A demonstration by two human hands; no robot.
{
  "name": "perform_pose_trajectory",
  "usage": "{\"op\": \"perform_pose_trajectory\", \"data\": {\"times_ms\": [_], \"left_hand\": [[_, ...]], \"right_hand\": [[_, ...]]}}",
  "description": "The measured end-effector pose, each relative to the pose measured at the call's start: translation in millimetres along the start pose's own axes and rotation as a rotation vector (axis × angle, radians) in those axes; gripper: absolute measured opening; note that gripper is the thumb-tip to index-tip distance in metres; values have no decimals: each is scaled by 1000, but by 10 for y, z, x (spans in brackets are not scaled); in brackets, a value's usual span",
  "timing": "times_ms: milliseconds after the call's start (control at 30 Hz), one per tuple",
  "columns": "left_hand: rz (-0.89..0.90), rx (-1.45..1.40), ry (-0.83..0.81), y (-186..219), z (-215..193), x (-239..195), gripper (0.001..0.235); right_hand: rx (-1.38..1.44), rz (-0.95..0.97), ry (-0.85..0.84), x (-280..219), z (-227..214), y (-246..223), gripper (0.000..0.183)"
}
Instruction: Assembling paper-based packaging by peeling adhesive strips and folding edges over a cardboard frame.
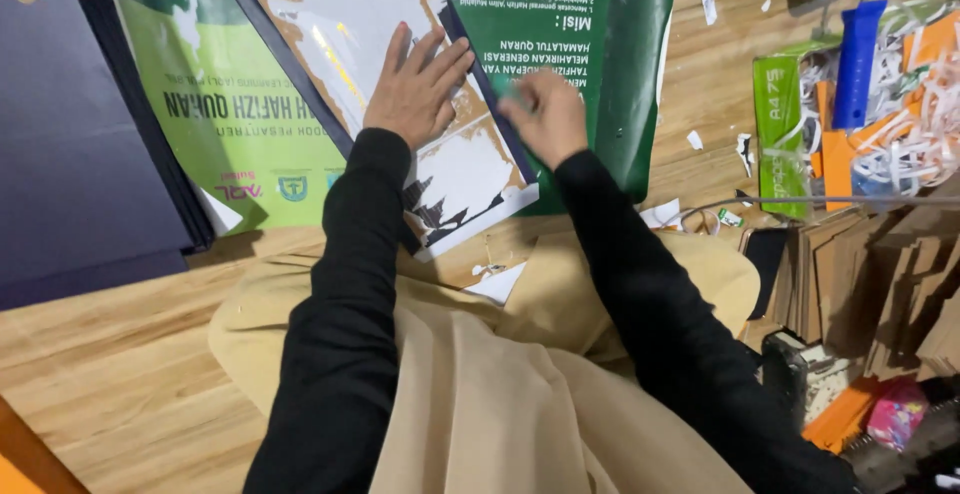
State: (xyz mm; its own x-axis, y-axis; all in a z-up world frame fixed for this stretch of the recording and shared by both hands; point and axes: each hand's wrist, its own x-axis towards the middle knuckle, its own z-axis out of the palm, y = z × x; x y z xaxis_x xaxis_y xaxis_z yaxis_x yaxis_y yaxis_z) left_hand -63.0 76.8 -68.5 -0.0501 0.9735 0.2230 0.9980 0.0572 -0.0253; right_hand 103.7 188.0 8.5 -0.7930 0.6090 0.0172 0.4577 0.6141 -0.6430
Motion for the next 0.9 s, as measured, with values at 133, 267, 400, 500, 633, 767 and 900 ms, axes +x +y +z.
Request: {"op": "perform_pose_trajectory", "data": {"times_ms": [133,267,400,500,633,767,900], "left_hand": [[-3,145,11,1,62,-9,54],[15,54,5,34,65,-49,57],[7,101,25,2,122,-20,55],[18,127,-3,68,122,-91,55],[23,54,14,10,79,-35,55],[17,78,9,40,118,-137,54],[18,105,20,-4,79,-1,55]], "right_hand": [[-196,-167,41,-28,147,93,19],[-259,-83,-156,-328,-4,-81,20],[-178,-89,-51,-171,25,18,17],[-254,-120,-67,-442,38,48,19],[-175,-91,-219,-386,-108,95,19],[-219,-84,-87,-519,21,111,22],[-278,-251,-145,-731,-161,11,17]]}}
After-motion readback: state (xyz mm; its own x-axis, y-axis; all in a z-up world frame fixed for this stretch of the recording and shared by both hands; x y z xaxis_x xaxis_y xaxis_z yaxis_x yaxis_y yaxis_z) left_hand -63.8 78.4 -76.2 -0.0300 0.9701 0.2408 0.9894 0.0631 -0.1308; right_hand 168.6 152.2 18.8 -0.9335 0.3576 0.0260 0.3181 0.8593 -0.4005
